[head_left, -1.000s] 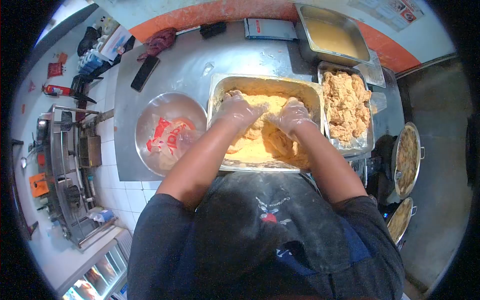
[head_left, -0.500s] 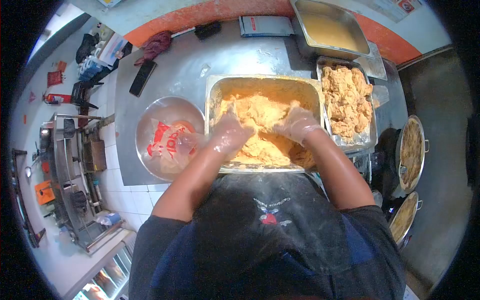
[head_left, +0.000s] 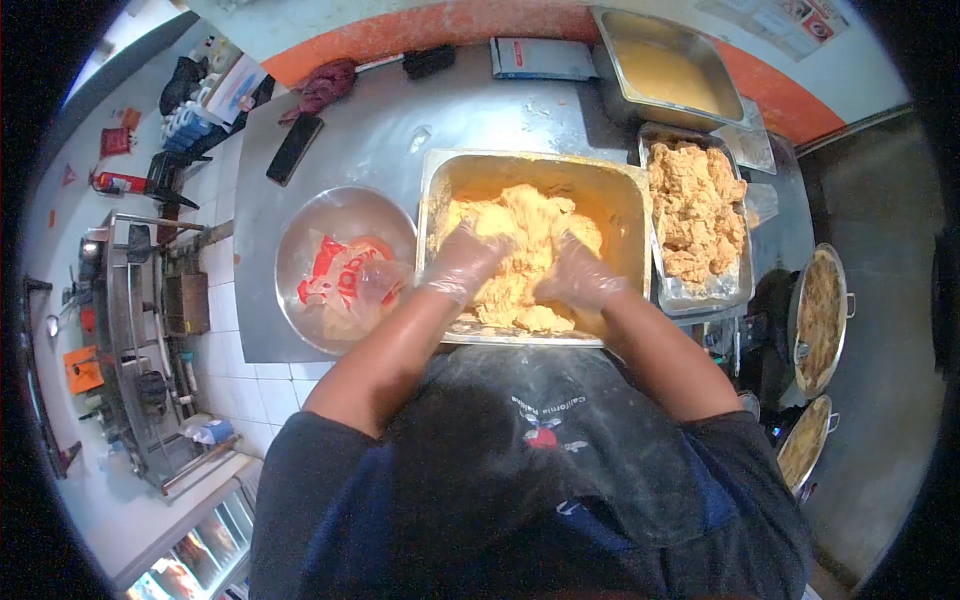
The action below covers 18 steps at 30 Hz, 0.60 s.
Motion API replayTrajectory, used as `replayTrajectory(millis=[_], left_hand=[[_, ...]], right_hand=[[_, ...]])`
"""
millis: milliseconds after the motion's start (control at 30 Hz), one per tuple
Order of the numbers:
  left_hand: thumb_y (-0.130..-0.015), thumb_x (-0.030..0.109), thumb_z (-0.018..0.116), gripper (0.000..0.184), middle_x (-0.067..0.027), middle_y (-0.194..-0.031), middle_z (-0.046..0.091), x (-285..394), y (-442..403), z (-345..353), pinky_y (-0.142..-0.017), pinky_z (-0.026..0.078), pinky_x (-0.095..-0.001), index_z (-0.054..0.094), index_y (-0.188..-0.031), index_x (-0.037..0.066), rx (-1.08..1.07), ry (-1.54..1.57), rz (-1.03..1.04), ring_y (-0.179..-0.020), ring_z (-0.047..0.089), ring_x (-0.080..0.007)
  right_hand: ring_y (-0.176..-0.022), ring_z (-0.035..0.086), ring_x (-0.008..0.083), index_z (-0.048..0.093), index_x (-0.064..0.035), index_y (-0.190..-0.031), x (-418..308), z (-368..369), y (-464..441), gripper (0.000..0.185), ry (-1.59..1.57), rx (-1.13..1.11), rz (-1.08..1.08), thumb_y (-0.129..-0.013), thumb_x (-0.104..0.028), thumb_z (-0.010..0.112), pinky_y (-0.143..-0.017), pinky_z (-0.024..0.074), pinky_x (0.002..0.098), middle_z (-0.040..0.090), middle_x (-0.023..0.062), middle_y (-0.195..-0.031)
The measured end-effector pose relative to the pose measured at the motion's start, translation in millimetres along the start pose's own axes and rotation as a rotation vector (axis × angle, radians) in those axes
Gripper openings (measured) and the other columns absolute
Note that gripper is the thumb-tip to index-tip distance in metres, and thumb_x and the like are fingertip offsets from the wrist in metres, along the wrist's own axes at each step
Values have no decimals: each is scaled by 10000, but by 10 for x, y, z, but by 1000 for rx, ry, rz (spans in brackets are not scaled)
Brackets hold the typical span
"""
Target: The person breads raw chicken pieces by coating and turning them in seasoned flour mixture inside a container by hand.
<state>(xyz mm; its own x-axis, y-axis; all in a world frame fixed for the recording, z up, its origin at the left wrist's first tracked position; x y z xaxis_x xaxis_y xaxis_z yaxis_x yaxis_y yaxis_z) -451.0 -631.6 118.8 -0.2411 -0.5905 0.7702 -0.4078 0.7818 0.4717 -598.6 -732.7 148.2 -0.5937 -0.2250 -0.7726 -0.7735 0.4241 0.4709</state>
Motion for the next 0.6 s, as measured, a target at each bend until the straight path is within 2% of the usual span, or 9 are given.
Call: replayTrajectory(millis=[33,100,133,267,300,367,433,500,600], left_hand=[[-898,351,737,585,-242,-1185,697,-123,-49,-20,-952,533,-429,599,-1298,-53,32,250,-139,-1097,681,-324],[-892,354,702,464,-248,-1079,722,-483,-331,-17,-937,515,-458,689,-1107,-57,116,240,-163,-1044,687,-375],[-890,355,684,434,-252,-1026,734,-577,-426,-42,-929,506,-473,734,-1011,-59,158,235,-175,-1018,691,-400],[-913,496,621,616,-310,-1193,703,127,-273,-74,-1017,505,-472,728,-1180,-49,1,-680,113,-1142,665,-442],[-898,518,657,748,-321,-1324,629,202,-295,-66,-1081,473,-452,592,-1328,-90,-59,-583,19,-1250,617,-423],[-874,599,706,969,-311,-1440,574,151,-454,-20,-1128,454,-434,459,-1478,-118,-122,-526,-55,-1316,593,-408],[-885,618,685,947,-307,-1421,589,147,-477,-17,-1110,464,-439,484,-1469,-100,-157,-435,-59,-1288,608,-409],[-896,638,664,927,-303,-1402,605,137,-458,8,-1093,474,-443,509,-1460,-82,-188,-343,-57,-1260,624,-409],[-916,675,578,827,-287,-1259,694,15,-369,-3,-1024,497,-448,694,-1237,-79,-114,-285,-135,-1208,659,-418]], right_hand=[[-1318,549,242,479,-55,-1505,-105,-101,89,833,-197,72,-4,-718,-12,748,-1086,473,403,605,165,-1430],[-1286,570,222,473,-40,-1496,-110,-165,96,834,-396,142,-1,-718,120,728,-1053,503,407,615,153,-1415],[-1276,585,239,480,-23,-1469,-54,-208,24,797,-234,158,108,-723,47,751,-1042,510,404,619,167,-1401],[-1234,644,305,505,42,-1363,146,-455,-235,760,431,231,519,-746,-245,843,-999,539,393,633,224,-1345],[-1229,638,344,509,98,-1351,177,-397,-273,894,358,200,477,-707,-419,850,-1024,525,381,629,267,-1337],[-1232,643,358,469,55,-1433,146,-98,-335,870,221,270,327,-746,-350,819,-1044,521,391,635,264,-1342],[-1235,648,372,429,11,-1514,172,29,-381,863,83,330,181,-785,-282,787,-1064,517,402,641,262,-1346],[-1269,615,367,392,11,-1553,193,60,-465,895,178,109,63,-811,-307,776,-1088,491,391,628,264,-1362],[-1310,581,349,450,17,-1516,310,-60,-430,835,365,-94,86,-829,-322,782,-1108,468,394,632,250,-1364]])
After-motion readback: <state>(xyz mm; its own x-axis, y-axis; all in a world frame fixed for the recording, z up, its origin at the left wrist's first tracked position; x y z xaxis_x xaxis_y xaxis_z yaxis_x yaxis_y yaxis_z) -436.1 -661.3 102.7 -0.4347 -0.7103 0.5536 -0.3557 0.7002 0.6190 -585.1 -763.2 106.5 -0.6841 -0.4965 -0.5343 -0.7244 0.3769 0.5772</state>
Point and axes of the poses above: each hand's wrist, its own y-axis away from the middle knuckle, its own z-axis out of the palm, x = y × z, the point moved 4 cm from there along -y, towards the middle knuckle
